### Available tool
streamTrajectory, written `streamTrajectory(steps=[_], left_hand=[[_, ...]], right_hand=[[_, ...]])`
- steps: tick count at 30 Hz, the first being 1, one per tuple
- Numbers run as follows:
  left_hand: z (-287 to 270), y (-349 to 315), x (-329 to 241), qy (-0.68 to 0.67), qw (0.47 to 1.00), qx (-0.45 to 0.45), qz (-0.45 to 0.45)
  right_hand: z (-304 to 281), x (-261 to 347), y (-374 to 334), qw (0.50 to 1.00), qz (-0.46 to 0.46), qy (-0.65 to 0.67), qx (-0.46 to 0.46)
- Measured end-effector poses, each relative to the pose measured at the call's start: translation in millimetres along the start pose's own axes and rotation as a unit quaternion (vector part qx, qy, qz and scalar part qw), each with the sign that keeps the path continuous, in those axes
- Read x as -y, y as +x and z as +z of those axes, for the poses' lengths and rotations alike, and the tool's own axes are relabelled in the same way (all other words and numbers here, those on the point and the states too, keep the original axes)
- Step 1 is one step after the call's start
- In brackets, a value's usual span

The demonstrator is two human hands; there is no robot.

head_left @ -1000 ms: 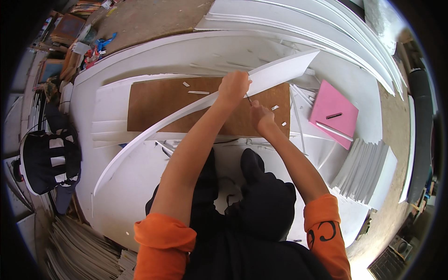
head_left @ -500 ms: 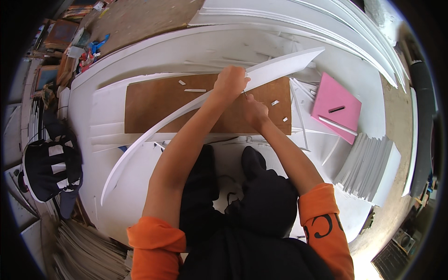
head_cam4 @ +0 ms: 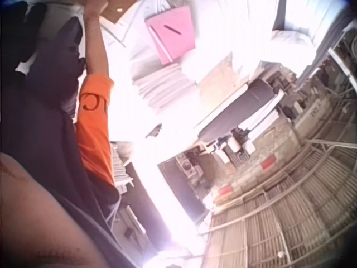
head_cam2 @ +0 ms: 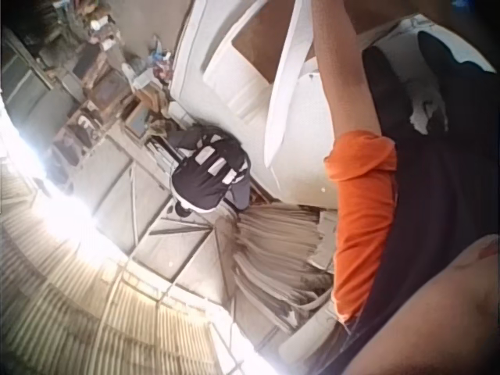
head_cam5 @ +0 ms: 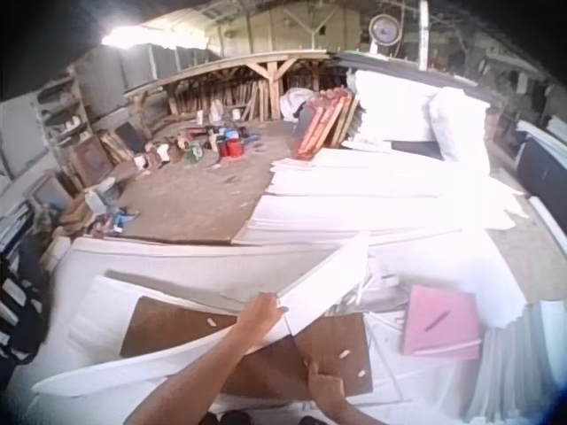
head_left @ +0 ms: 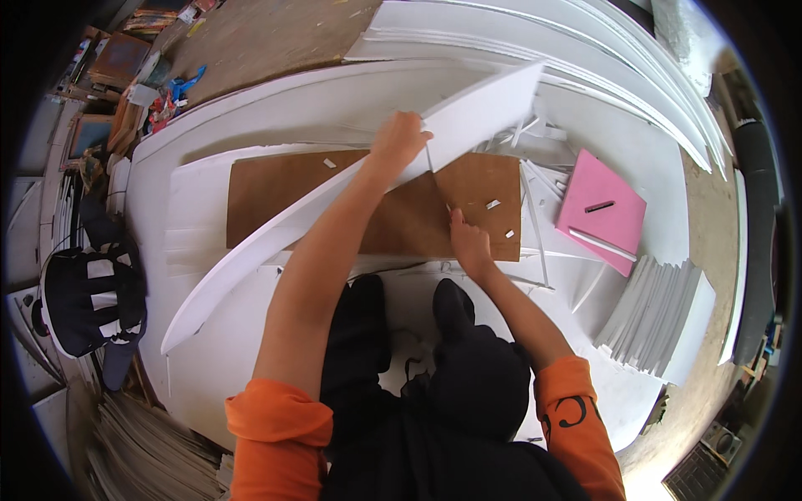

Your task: The person sits on the floor and uses red-handled scissors to cut long, thin strips from white plastic sheets. They repeatedly pick up a sheet, cut a strip, and place the cut piece aside, continuing this process for multiple sheets.

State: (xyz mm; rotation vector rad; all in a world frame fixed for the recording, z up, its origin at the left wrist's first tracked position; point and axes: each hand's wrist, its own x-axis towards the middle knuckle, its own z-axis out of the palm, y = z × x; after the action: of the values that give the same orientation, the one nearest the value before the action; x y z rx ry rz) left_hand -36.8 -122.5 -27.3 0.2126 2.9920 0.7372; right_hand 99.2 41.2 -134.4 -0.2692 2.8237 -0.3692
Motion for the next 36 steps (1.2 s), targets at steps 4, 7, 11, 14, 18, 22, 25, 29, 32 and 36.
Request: streamTrajectory(steps=[4,7,11,14,18,22,25,29,32,36], left_hand=[[-12,27,27,0.005,0.998,0.034,-0.06],[-17,43,34,-0.005,0.994,0.015,-0.104],[-19,57,45,-0.092,0.986,0.001,-0.138],[-11,68,51,-0.127,0.971,-0.151,-0.137],[-24,71,31,-0.298,0.922,-0.202,-0.14],[-52,50,14,-0.302,0.917,-0.228,-0.128],[-85,23,-19,-0.464,0.838,-0.218,-0.185],[-117,-20,-56,-0.597,0.772,-0.166,-0.139],[-128,-52,-80,-0.654,0.725,-0.149,-0.157],[-121,-71,-59,-0.729,0.643,-0.073,-0.224]], right_hand=[[-7,-15,-24,0.999,0.008,0.028,0.012],[-13,-38,-26,0.995,0.04,0.088,0.017],[-34,-52,-17,0.975,0.096,0.201,0.002],[-62,-50,-6,0.93,0.157,0.332,0.031],[-95,-48,-3,0.874,0.166,0.457,0.006],[-128,-43,-4,0.863,0.104,0.49,-0.07],[-174,-23,-14,0.85,0.053,0.512,-0.112],[-220,11,-20,0.78,-0.026,0.616,-0.107],[-247,35,-26,0.791,-0.047,0.598,-0.123],[-254,45,-35,0.805,-0.076,0.578,-0.114]])
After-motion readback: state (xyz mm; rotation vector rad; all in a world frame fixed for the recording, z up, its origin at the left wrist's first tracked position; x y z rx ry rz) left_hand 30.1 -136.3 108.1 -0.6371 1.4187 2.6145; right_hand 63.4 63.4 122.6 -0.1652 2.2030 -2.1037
